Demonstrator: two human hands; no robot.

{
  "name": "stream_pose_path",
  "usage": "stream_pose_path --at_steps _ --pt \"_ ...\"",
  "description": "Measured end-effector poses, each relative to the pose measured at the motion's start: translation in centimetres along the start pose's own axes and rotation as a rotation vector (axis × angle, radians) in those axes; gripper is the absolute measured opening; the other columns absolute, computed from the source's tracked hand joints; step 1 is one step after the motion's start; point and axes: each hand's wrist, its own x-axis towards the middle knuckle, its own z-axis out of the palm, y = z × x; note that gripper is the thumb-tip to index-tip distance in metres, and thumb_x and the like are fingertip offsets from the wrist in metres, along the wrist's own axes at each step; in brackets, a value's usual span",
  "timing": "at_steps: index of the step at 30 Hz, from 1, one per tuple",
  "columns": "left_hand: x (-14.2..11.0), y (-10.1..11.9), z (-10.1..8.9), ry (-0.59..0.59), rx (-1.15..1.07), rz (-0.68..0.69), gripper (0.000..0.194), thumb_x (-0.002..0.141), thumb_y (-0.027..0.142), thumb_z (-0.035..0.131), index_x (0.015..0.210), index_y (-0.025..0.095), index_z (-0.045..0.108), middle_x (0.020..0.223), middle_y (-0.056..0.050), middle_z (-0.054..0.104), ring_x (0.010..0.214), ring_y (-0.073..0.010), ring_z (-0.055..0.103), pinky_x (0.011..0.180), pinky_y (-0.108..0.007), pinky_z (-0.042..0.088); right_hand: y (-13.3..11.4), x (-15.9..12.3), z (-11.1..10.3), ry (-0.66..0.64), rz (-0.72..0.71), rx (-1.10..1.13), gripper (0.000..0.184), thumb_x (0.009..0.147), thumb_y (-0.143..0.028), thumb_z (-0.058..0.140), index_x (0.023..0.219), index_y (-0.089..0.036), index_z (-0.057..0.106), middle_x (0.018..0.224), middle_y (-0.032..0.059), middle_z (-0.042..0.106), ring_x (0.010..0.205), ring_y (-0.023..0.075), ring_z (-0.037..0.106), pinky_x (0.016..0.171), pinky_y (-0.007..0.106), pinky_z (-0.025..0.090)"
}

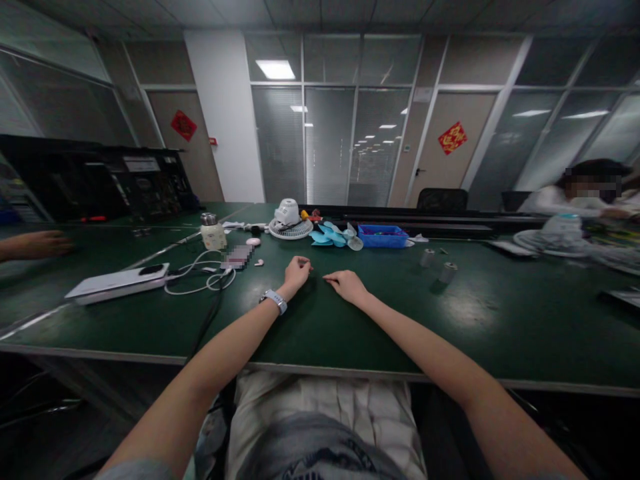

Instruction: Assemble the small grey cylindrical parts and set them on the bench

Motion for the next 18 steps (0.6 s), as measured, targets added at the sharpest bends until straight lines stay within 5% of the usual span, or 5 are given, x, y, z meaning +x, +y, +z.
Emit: stream_pose_path --at_steps 4,7,13,18 --pt "0.1 -0.2 0.0 0.001 -0.015 -0.007 0.02 0.083 0.024 0.054 0.101 0.017 0.058 0.084 -0.007 0.072 0.072 -0.0162 0.067 0.069 -0.026 0.049 0.3 -0.2 -0.6 0.021 0.02 -0.06 0.029 0.091 -0.02 0.054 0.113 -0.026 0.071 0.112 -0.0001 0.071 0.102 0.0188 0.066 0.092 0.028 0.049" --pt "0.3 -0.2 -0.1 -0.013 -0.021 -0.017 0.02 0.082 0.025 0.055 0.101 0.018 0.058 0.084 -0.007 0.072 0.074 -0.0167 0.068 0.068 -0.026 0.049 2.9 -0.9 -3.0 0.149 0.116 -0.13 0.03 0.091 -0.02 0.052 0.114 -0.025 0.07 0.112 0.0012 0.071 0.102 0.0186 0.066 0.091 0.028 0.049" --pt "-0.1 0.4 -0.4 -0.039 0.007 -0.033 0.021 0.082 0.026 0.056 0.101 0.018 0.058 0.084 -0.006 0.073 0.072 -0.0168 0.068 0.07 -0.027 0.05 12.5 -5.8 -10.7 0.566 0.639 -0.313 0.032 0.09 -0.021 0.049 0.113 -0.019 0.071 0.11 0.0109 0.071 0.099 0.0235 0.066 0.09 0.034 0.048" --pt "-0.3 0.5 -0.6 -0.051 0.017 -0.031 0.021 0.082 0.026 0.056 0.102 0.019 0.058 0.086 -0.005 0.073 0.072 -0.0165 0.068 0.069 -0.026 0.049 17.1 -9.7 -13.5 0.705 0.961 -0.295 0.033 0.086 -0.018 0.052 0.112 -0.02 0.071 0.103 0.0136 0.071 0.095 0.0252 0.066 0.084 0.034 0.049"
